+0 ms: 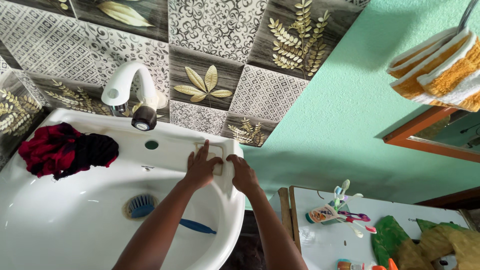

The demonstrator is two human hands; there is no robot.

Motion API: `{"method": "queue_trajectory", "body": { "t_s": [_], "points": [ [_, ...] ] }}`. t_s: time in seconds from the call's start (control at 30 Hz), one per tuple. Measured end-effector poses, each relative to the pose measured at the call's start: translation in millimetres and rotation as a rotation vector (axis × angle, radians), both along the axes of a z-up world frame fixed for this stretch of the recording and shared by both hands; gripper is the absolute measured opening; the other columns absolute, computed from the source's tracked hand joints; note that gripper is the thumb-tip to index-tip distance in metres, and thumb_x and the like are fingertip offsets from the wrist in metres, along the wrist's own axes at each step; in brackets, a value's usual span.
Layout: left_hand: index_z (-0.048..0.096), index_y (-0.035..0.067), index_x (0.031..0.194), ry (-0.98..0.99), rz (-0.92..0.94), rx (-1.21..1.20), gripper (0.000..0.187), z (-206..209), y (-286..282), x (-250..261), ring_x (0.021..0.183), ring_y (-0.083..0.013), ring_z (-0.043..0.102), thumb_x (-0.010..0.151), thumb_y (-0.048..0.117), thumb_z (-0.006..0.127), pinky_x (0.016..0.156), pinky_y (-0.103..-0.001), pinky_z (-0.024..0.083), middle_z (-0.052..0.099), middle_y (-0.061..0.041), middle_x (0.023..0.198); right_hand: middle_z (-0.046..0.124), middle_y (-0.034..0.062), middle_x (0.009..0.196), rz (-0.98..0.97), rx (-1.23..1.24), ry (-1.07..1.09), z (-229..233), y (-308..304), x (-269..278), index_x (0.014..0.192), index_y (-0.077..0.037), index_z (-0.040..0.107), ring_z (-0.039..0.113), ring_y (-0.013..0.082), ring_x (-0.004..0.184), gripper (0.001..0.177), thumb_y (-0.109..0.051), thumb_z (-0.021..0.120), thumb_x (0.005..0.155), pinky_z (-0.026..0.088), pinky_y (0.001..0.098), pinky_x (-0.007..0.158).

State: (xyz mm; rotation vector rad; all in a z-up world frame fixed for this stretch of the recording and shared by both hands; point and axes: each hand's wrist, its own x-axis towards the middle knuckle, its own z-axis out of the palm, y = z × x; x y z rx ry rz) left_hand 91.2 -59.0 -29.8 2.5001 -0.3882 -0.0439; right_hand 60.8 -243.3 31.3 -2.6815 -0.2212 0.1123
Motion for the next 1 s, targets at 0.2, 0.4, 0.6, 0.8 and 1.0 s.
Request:
{"method": "queue_trajectory", "body": {
  "t_s": [0.2,0.4,0.6,0.8,1.0],
  "points": [
    [0.071,0.035,0.109,0.067,-0.022,0.221,0.034,23,0,-29,0.162,-0.034,0.004,0.093,0.008,0.057,0.126,-0.059,0.002,0.004,-0.006,0.175,0.052,0.0215,0.142,0.037,-0.082,0.019,4,-1,8,0.139,-0.032,0.045,0.059,0.0463,0.123,0.071,0.006,0.06,0.081,0.052,0.0532,0.098],
    [0.064,0.032,0.121,0.0,0.047,0.079,0.05,6,-9,-20,0.159,-0.0352,0.004,0.084,-0.001,0.056,0.123,-0.061,0.001,0.002,-0.01,0.173,0.051,0.0236,0.141,0.065,-0.138,0.049,2,-5,17,0.141,-0.033,0.043,0.062,0.0471,0.119,0.071,0.001,0.063,0.082,0.053,0.0535,0.097],
    [0.06,0.036,0.131,0.049,0.094,0.052,0.062,-9,-13,-11,0.159,-0.0323,0.002,0.084,-0.003,0.053,0.122,-0.06,-0.001,-0.003,-0.011,0.172,0.05,0.0244,0.143,0.075,-0.122,0.038,-1,-7,13,0.142,-0.034,0.043,0.063,0.0479,0.116,0.071,0.0,0.063,0.083,0.054,0.0528,0.097],
    [0.074,0.029,0.106,0.09,0.084,0.136,0.036,11,-12,-22,0.161,-0.0305,0.005,0.089,0.003,0.055,0.126,-0.057,0.001,0.01,-0.007,0.173,0.051,0.0253,0.141,0.127,-0.112,-0.011,-1,-15,12,0.144,-0.034,0.042,0.062,0.049,0.117,0.066,-0.005,0.062,0.088,0.054,0.0541,0.096],
    [0.065,0.013,0.106,0.0,0.099,-0.365,0.019,19,29,-42,0.122,-0.0289,0.065,0.088,0.008,0.063,0.105,-0.043,0.053,0.067,-0.012,0.125,0.059,0.019,0.136,0.25,0.0,-0.014,-9,-42,25,0.14,-0.03,0.05,0.059,0.0434,0.126,0.066,-0.004,0.061,0.081,0.05,0.0519,0.101]
  ]
}}
